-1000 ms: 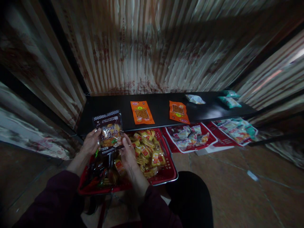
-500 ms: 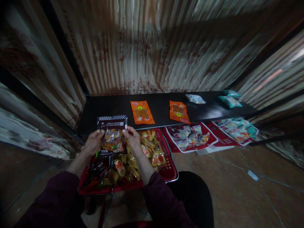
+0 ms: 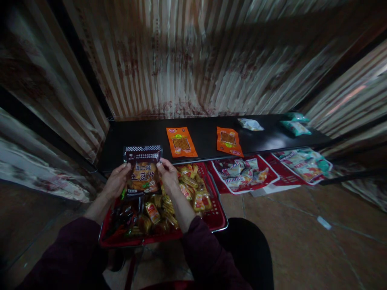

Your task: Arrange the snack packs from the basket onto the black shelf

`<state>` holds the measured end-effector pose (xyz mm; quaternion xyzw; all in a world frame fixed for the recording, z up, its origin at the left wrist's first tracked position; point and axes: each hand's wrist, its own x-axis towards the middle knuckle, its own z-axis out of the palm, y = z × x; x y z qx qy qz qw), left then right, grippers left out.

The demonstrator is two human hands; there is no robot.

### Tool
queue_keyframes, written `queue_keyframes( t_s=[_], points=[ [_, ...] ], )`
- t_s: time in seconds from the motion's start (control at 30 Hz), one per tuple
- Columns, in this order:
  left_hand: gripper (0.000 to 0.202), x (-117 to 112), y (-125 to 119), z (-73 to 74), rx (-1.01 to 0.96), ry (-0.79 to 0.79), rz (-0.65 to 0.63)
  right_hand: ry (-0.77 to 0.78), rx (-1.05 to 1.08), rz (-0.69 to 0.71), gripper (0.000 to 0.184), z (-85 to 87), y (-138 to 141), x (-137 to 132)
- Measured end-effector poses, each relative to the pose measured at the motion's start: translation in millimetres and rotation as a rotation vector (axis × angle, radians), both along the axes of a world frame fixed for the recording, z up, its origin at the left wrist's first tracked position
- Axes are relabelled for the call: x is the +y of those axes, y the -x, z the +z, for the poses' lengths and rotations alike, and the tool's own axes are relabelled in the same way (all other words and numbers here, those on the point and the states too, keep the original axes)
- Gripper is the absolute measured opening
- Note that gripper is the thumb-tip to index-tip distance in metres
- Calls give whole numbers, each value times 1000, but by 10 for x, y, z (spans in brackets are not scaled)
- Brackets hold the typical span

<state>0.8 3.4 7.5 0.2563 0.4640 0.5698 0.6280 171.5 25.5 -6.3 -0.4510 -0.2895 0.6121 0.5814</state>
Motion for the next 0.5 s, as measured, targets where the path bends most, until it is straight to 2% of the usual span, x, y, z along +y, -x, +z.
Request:
queue_keyframes(
  t_s=[0.13,0.27,0.5],
  points=[
    [47,8,36,9,-36,-31,-10,41,130,-8,41,21,-28,21],
    [48,5,61,-28,-32,10,-34,40,187,-31,39,51,-39,83],
    [43,-28,67,-55,6,18,-175,28,217,-45,38,131,-69,253]
  ],
)
